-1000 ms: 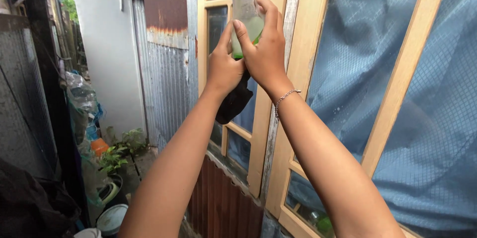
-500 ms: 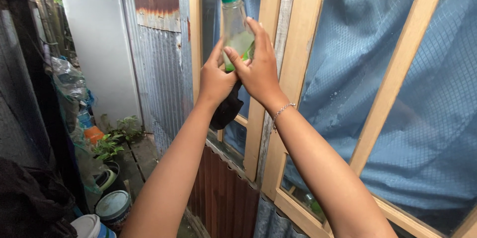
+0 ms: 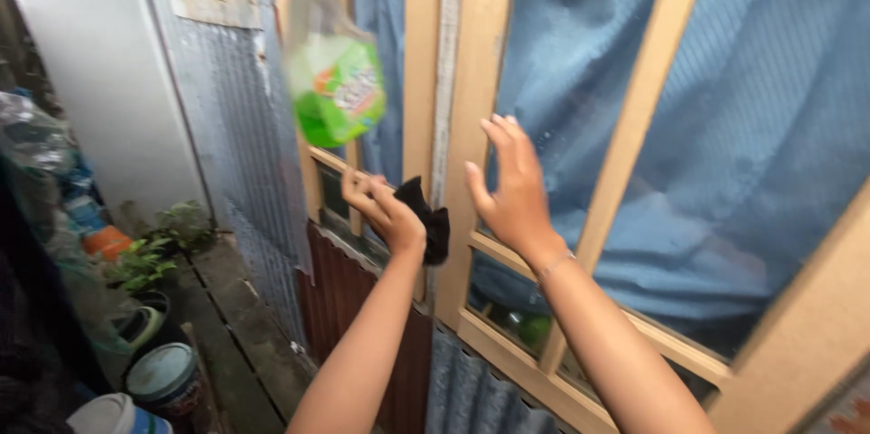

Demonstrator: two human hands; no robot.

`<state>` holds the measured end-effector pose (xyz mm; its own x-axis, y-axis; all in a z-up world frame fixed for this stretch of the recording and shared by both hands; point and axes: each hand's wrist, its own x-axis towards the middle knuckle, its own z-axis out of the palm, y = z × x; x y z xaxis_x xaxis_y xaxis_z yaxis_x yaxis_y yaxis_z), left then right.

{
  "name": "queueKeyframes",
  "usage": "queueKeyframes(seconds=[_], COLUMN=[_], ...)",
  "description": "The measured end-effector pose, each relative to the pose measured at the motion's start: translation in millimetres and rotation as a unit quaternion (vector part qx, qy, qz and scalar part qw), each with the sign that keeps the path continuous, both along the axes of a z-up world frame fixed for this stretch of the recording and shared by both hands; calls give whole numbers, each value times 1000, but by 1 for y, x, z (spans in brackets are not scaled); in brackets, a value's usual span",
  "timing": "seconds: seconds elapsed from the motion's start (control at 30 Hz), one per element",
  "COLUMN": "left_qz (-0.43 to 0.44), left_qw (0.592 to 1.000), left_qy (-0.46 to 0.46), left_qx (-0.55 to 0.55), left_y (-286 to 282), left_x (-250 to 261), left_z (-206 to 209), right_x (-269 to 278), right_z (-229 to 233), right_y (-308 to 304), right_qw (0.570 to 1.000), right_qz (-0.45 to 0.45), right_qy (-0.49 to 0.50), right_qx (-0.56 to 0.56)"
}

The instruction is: Cleaning the glass panes of a window using a spray cleaner and a cloth.

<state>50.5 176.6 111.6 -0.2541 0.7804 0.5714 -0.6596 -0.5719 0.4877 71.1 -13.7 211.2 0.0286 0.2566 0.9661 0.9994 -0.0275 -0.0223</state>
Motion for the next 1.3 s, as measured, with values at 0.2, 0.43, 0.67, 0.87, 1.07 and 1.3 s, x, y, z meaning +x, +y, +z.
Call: queueKeyframes(seconds=[0.2, 0.43, 0.67, 0.87, 1.07, 1.3], left_qz=[-60, -5, 39, -4, -30, 106], left_qw=[995, 987, 979, 953, 925, 878], left_qy=[71, 150, 191, 223, 253, 330], left_qx=[-41, -53, 52, 206, 283, 332], left_y=[-56, -130, -159, -176, -172, -186], left_x=[62, 93, 122, 90, 72, 60], left_z=[-65, -55, -74, -67, -85, -97], right_x=[46, 90, 105, 107, 107, 105], right_z=[-49, -91, -101, -103, -104, -103], right_y=[-79, -110, -111, -110, -111, -109], right_qw=[963, 920, 887, 888, 891, 887], right_qz=[-250, -352, -406, -399, -392, -403], right_qy=[-95, -164, -206, -213, -215, -208], right_qx=[13, -55, -77, -78, -81, -87])
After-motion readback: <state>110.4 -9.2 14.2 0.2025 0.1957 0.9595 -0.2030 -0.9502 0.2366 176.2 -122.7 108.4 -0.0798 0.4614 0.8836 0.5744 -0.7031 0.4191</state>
